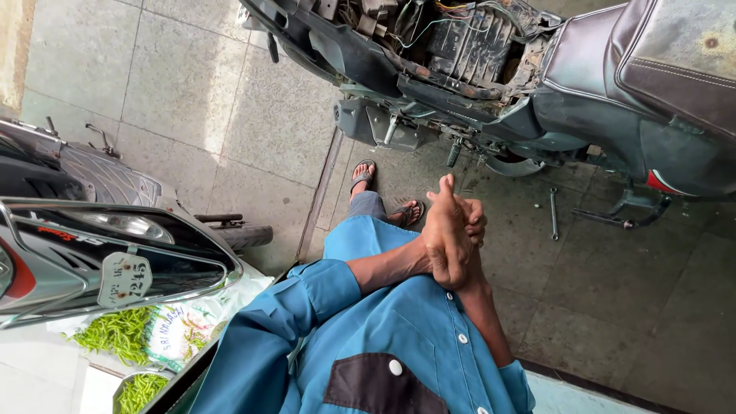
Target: The recorder is inspecting and repairing the electronic components located under the motorcycle seat.
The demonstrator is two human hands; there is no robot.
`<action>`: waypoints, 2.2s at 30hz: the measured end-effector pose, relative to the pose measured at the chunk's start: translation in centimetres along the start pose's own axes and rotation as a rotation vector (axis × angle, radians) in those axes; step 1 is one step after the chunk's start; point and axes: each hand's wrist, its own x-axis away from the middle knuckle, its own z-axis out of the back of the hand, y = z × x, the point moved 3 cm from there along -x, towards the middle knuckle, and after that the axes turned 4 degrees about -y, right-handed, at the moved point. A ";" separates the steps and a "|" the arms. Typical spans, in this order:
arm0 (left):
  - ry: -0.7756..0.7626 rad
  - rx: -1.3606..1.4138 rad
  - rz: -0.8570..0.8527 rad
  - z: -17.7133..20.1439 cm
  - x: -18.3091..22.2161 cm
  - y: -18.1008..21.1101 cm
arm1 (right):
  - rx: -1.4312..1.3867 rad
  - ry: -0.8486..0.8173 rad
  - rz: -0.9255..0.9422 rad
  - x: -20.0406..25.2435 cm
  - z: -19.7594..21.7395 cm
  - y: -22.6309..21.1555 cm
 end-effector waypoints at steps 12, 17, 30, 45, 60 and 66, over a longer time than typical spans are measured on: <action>0.432 -0.016 0.048 -5.4 1.7 4.8 | -0.227 0.017 -0.060 -5.4 -0.4 -2.3; 0.659 0.057 0.079 -9.9 0.8 13.4 | -0.116 0.046 -0.228 -7.5 -1.9 -0.2; 0.888 -2.331 -0.486 -2.2 5.4 68.4 | -0.379 0.215 -1.026 -10.7 -10.4 9.8; 0.885 -2.248 -0.350 -4.1 1.4 69.1 | -0.572 0.327 -1.086 -15.6 -15.1 14.4; 1.019 -2.161 -0.557 -6.2 -0.2 68.0 | -0.623 0.387 -1.174 -14.4 -18.3 16.0; 1.058 -2.099 -0.622 -6.1 0.1 67.8 | -0.580 0.422 -1.121 -15.7 -17.4 15.6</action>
